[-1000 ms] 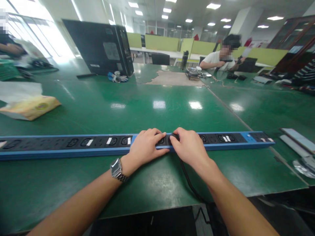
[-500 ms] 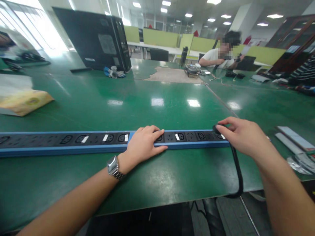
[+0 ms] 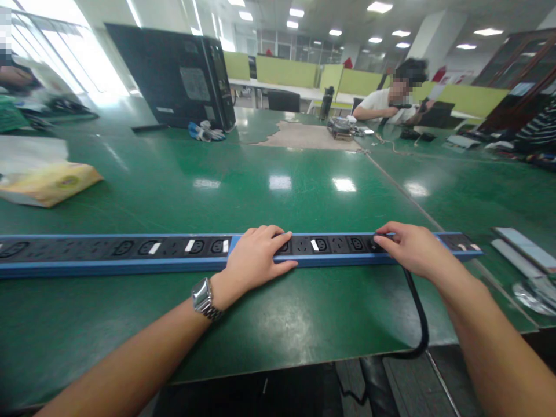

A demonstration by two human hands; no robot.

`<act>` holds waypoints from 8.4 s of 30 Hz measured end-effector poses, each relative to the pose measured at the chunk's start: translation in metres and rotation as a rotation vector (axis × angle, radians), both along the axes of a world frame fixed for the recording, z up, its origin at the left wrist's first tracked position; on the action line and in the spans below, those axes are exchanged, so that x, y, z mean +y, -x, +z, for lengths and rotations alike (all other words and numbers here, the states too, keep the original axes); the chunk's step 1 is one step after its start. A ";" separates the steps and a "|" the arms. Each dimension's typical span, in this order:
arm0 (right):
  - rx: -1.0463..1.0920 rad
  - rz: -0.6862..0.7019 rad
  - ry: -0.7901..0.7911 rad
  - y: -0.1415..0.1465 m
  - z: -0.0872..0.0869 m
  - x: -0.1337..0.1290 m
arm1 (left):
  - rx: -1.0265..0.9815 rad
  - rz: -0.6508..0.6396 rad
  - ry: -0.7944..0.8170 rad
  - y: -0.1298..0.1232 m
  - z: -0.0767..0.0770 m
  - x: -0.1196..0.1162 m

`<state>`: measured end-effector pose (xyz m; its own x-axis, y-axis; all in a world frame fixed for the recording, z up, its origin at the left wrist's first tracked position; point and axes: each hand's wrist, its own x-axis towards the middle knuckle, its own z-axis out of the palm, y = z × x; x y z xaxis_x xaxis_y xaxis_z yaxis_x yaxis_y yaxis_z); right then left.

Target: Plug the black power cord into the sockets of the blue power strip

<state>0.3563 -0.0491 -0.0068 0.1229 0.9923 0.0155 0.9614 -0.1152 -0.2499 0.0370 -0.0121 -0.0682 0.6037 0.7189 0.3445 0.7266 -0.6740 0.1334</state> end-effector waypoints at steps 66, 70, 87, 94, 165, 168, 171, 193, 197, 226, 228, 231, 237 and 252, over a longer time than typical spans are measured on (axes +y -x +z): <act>0.603 0.359 0.022 0.240 -0.010 0.053 | 0.136 0.097 0.102 0.106 0.010 0.010; 0.466 0.346 -0.014 0.246 -0.016 0.056 | 0.137 0.093 0.099 0.106 0.010 0.009; 0.496 0.335 -0.153 0.211 -0.029 0.044 | -0.189 -0.055 -0.004 0.095 0.008 0.004; 0.139 0.114 -0.199 0.158 -0.056 0.073 | -0.245 -0.127 0.008 0.076 0.004 -0.001; 0.251 0.128 -0.141 0.162 -0.053 0.068 | -0.365 0.031 0.022 0.081 0.005 -0.006; 0.244 0.126 -0.150 0.162 -0.053 0.067 | -0.296 -0.017 0.003 0.081 0.004 -0.006; 0.248 0.121 -0.158 0.162 -0.053 0.066 | -0.225 -0.034 -0.013 0.083 0.004 -0.008; 0.767 -0.294 -0.662 0.064 -0.068 0.055 | -0.293 -0.069 -0.052 0.090 -0.001 -0.011; 0.610 -0.273 -0.619 0.064 -0.074 0.055 | -0.546 -0.044 -0.051 0.063 0.012 -0.011; 0.574 -0.202 -0.582 0.083 -0.060 0.036 | -0.054 -0.010 0.001 -0.017 0.003 -0.010; 0.655 -0.100 -0.448 0.099 -0.055 0.024 | -0.013 0.062 -0.010 -0.015 0.001 -0.010; 0.615 0.064 -0.241 0.127 -0.048 0.007 | 0.036 0.096 0.002 -0.014 -0.001 -0.008; 0.551 0.005 -0.459 0.137 -0.022 -0.011 | 0.048 0.103 0.007 -0.014 0.000 -0.007; 0.468 -0.282 -0.235 -0.005 -0.021 -0.007 | 0.049 0.114 -0.032 -0.014 -0.003 -0.008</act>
<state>0.3609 -0.0561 -0.0281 0.4282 0.8968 0.1113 0.6832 -0.2406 -0.6895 0.0514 -0.0196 -0.0709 0.5352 0.7731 0.3405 0.8038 -0.5900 0.0760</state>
